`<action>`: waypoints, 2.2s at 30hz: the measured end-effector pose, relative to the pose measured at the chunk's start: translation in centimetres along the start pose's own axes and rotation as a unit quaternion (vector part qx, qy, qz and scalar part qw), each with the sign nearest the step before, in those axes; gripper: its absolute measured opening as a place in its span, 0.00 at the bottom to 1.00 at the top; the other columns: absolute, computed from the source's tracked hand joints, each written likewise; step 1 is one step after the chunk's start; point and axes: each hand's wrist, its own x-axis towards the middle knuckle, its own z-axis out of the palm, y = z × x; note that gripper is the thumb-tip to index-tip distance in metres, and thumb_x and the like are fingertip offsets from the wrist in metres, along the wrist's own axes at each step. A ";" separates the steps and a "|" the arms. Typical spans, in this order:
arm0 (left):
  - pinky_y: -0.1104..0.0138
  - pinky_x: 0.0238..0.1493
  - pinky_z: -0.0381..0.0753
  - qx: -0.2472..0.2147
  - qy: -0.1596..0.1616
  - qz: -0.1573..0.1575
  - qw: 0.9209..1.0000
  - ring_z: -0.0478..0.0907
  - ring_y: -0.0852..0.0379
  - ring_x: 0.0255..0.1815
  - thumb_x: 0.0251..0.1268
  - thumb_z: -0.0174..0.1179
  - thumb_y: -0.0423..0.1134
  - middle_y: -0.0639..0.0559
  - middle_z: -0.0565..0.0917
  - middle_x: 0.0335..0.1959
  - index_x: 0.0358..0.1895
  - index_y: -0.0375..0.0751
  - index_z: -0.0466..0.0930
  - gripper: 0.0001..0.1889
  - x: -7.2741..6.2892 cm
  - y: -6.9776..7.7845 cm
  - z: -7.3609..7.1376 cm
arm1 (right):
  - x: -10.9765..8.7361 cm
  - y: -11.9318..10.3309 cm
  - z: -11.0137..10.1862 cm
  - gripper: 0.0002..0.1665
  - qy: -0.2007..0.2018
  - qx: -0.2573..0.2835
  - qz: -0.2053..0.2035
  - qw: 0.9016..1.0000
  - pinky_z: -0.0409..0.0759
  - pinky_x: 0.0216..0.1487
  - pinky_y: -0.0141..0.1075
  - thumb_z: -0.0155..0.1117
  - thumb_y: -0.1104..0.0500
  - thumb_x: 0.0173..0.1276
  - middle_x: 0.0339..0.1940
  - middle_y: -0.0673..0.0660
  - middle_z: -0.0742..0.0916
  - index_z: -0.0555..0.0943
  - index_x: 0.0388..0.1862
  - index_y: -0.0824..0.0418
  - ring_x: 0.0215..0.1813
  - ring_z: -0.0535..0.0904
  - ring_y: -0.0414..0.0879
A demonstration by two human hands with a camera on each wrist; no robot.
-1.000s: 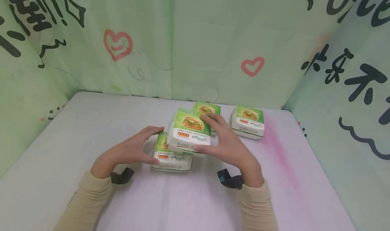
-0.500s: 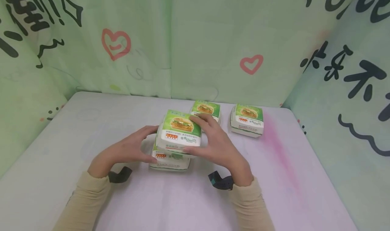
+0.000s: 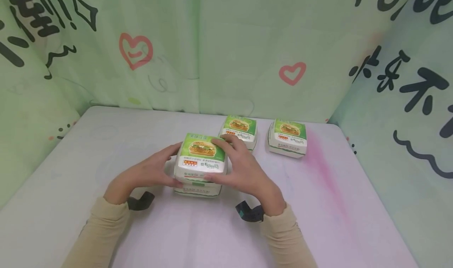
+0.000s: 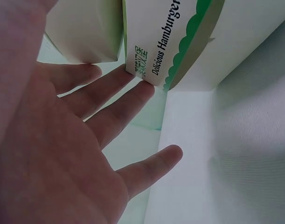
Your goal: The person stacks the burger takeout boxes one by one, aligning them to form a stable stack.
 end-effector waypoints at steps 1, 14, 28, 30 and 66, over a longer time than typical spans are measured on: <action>0.46 0.77 0.56 -0.004 0.000 0.001 1.000 0.58 0.53 0.78 0.39 0.82 0.47 0.60 0.64 0.75 0.78 0.60 0.51 0.60 0.0 0.0 0.0 | 0.0 0.0 0.1 0.50 -0.001 -0.001 -0.001 1.000 0.70 0.69 0.56 0.76 0.38 0.54 0.76 0.55 0.65 0.67 0.74 0.47 0.74 0.63 0.53; 0.46 0.78 0.54 -0.026 -0.013 0.008 1.000 0.57 0.52 0.78 0.35 0.83 0.44 0.57 0.62 0.76 0.80 0.59 0.44 0.67 0.1 -0.1 -0.1 | 0.1 -0.2 0.6 0.51 0.000 -0.005 -0.014 1.000 0.70 0.69 0.56 0.76 0.39 0.55 0.78 0.56 0.61 0.64 0.75 0.48 0.75 0.62 0.53; 0.45 0.78 0.52 -0.011 -0.006 -0.012 1.000 0.54 0.50 0.80 0.35 0.83 0.49 0.58 0.53 0.80 0.81 0.57 0.39 0.70 -0.2 -0.1 -0.5 | 0.2 -0.2 0.8 0.52 -0.003 -0.007 -0.020 1.000 0.70 0.69 0.57 0.76 0.39 0.55 0.79 0.54 0.59 0.63 0.76 0.46 0.76 0.60 0.52; 0.44 0.78 0.51 -0.012 -0.006 -0.021 1.000 0.54 0.50 0.80 0.36 0.83 0.50 0.57 0.52 0.80 0.81 0.56 0.38 0.71 -0.4 0.1 -0.6 | 0.2 -0.2 0.7 0.52 -0.003 -0.008 -0.020 1.000 0.70 0.69 0.57 0.75 0.39 0.55 0.79 0.54 0.59 0.62 0.76 0.46 0.76 0.60 0.53; 0.44 0.79 0.45 -0.033 0.028 0.046 0.998 0.38 0.58 0.82 0.43 0.78 0.51 0.62 0.42 0.81 0.79 0.69 0.34 0.66 -0.4 1.0 -0.2 | -0.1 4.0 -3.4 0.46 0.053 0.048 0.006 0.997 0.61 0.71 0.66 0.72 0.55 0.61 0.78 0.58 0.60 0.62 0.76 0.51 0.77 0.56 0.58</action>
